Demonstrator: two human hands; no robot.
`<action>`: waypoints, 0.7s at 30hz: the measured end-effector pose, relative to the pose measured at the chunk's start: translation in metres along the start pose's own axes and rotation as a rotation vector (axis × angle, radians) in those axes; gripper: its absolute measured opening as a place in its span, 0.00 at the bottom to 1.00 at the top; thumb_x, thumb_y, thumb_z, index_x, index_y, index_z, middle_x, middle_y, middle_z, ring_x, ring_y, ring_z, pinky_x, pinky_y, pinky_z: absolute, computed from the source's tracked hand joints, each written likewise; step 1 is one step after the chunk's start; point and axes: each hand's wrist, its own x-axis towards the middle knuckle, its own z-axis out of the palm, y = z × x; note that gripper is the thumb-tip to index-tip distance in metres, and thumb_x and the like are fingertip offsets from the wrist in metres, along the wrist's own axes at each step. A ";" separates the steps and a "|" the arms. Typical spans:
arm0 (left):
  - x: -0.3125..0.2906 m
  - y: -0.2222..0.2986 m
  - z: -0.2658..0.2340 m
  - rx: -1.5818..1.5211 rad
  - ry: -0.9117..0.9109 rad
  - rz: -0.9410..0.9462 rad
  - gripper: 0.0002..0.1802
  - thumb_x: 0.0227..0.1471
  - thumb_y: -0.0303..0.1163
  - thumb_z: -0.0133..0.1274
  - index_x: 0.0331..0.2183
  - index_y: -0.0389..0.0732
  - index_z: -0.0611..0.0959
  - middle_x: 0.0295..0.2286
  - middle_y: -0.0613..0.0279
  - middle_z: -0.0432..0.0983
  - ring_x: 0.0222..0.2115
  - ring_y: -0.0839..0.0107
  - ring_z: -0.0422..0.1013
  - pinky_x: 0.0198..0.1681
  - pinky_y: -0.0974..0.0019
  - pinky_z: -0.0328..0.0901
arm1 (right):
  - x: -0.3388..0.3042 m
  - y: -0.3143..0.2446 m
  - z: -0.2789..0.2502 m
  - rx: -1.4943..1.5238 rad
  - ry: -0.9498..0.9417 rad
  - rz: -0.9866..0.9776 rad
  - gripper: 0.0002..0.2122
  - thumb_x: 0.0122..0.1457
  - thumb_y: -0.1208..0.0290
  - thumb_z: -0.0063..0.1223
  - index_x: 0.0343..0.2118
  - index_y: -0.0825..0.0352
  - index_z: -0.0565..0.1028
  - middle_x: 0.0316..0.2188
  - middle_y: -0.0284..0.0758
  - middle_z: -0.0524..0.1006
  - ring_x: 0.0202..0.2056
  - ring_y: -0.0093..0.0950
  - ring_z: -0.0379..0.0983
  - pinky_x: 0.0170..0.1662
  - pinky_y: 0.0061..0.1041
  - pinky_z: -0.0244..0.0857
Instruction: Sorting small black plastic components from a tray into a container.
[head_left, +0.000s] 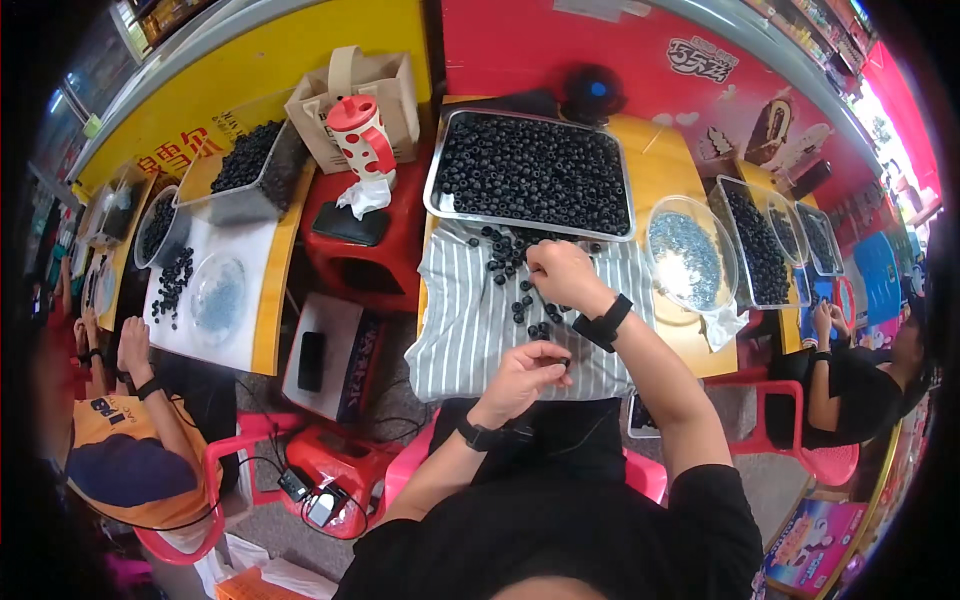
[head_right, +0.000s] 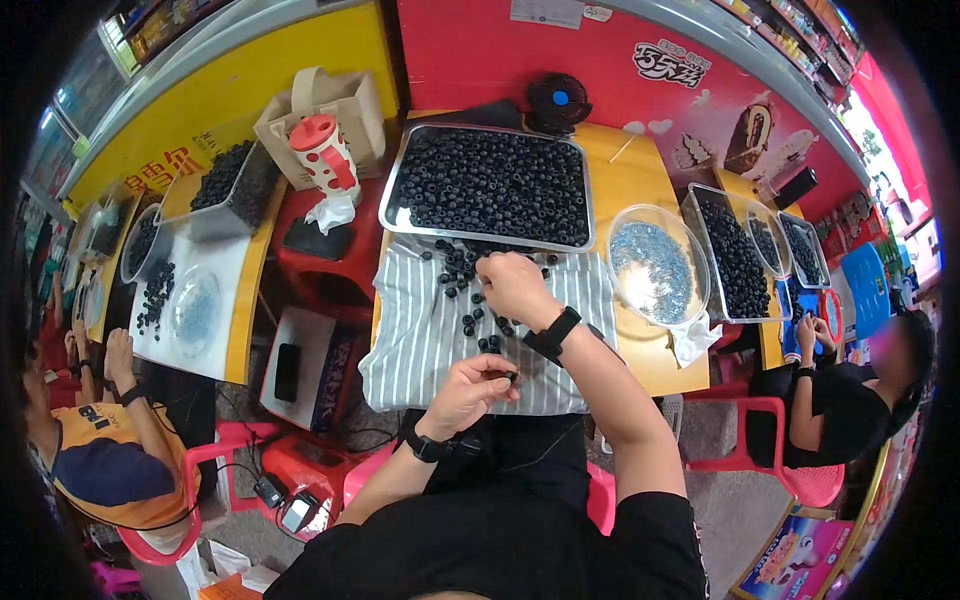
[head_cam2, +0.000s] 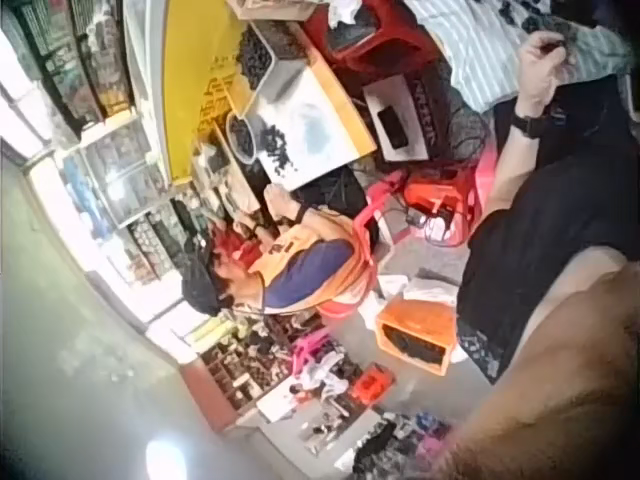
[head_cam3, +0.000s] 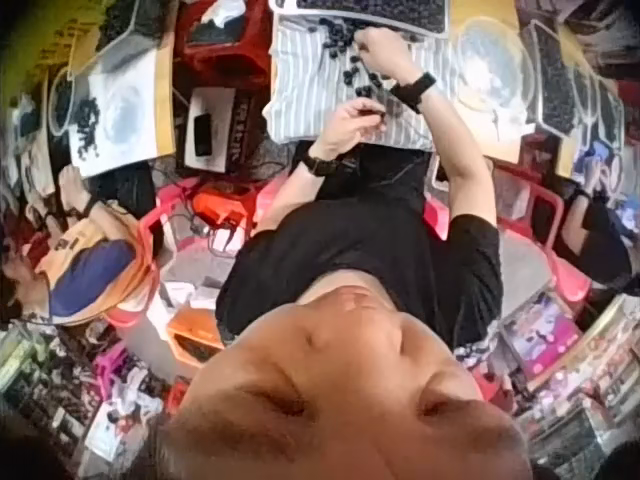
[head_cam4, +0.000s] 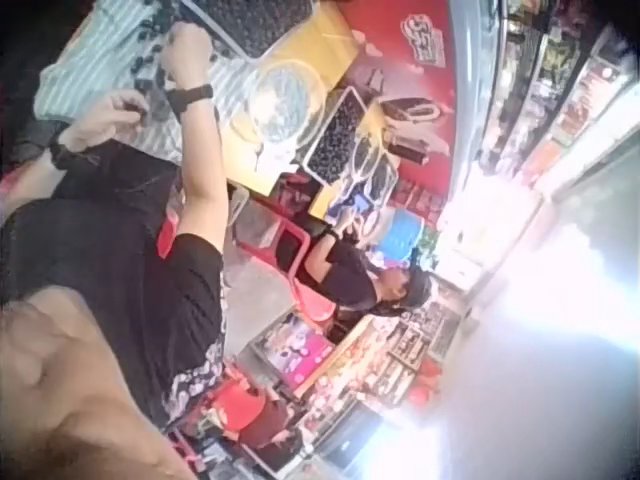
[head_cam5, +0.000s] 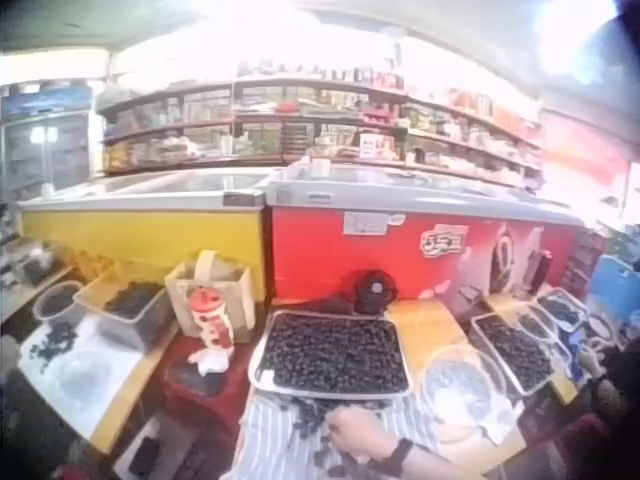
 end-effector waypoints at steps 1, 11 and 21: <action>-0.001 0.001 0.000 0.001 0.002 -0.001 0.12 0.53 0.19 0.53 0.41 0.32 0.77 0.33 0.56 0.77 0.32 0.67 0.76 0.37 0.69 0.70 | 0.001 0.000 0.002 -0.018 0.005 -0.007 0.02 0.43 0.77 0.51 0.22 0.66 0.74 0.24 0.41 0.76 0.32 0.42 0.73 0.36 0.42 0.66; 0.000 0.005 0.003 -0.014 -0.038 0.037 0.12 0.53 0.20 0.53 0.41 0.33 0.78 0.32 0.56 0.77 0.32 0.67 0.76 0.38 0.68 0.70 | 0.005 -0.004 -0.003 0.040 -0.013 0.086 0.04 0.40 0.75 0.51 0.22 0.65 0.75 0.23 0.40 0.76 0.29 0.41 0.74 0.32 0.40 0.66; -0.002 0.001 0.002 -0.021 -0.025 0.047 0.12 0.53 0.20 0.53 0.42 0.32 0.77 0.33 0.56 0.77 0.33 0.68 0.75 0.38 0.68 0.71 | -0.085 -0.004 -0.058 0.346 0.143 0.108 0.04 0.44 0.79 0.55 0.26 0.71 0.75 0.22 0.41 0.75 0.24 0.36 0.74 0.29 0.30 0.67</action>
